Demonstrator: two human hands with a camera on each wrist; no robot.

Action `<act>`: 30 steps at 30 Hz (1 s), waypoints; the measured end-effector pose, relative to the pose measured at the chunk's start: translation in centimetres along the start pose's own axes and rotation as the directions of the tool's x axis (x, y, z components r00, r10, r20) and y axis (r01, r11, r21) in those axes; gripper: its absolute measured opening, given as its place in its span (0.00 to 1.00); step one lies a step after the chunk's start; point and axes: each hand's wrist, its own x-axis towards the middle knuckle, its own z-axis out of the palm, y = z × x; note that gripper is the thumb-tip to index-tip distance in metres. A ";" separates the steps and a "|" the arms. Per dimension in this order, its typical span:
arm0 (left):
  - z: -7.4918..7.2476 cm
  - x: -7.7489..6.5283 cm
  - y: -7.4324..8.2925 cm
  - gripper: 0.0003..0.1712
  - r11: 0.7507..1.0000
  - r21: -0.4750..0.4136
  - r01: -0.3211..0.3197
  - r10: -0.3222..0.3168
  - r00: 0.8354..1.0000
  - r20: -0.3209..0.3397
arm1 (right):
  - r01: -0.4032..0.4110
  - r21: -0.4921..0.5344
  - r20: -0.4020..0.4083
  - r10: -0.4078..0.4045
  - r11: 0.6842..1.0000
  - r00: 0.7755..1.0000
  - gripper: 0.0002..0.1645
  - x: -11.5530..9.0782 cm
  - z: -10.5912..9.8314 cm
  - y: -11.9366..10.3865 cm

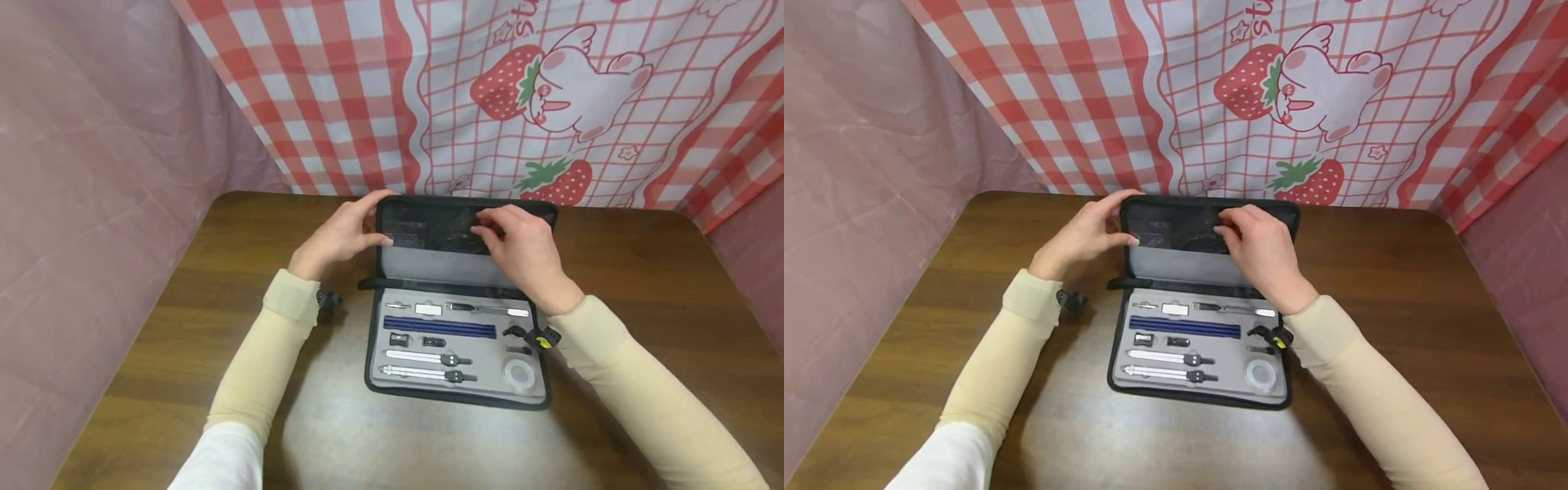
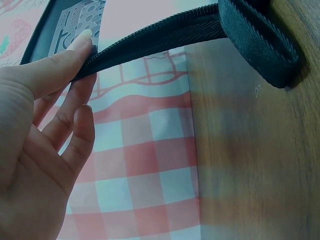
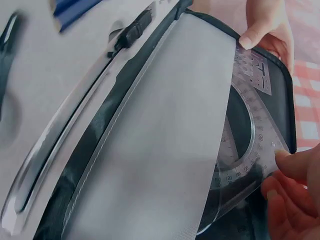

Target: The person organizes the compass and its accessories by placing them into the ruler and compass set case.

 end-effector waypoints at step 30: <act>-0.2 -0.3 0.2 0.42 0.998 0.064 -0.009 0.010 1.000 -0.020 | -0.179 -0.001 0.071 0.179 0.984 0.981 0.06 -3.0 -1.3 2.5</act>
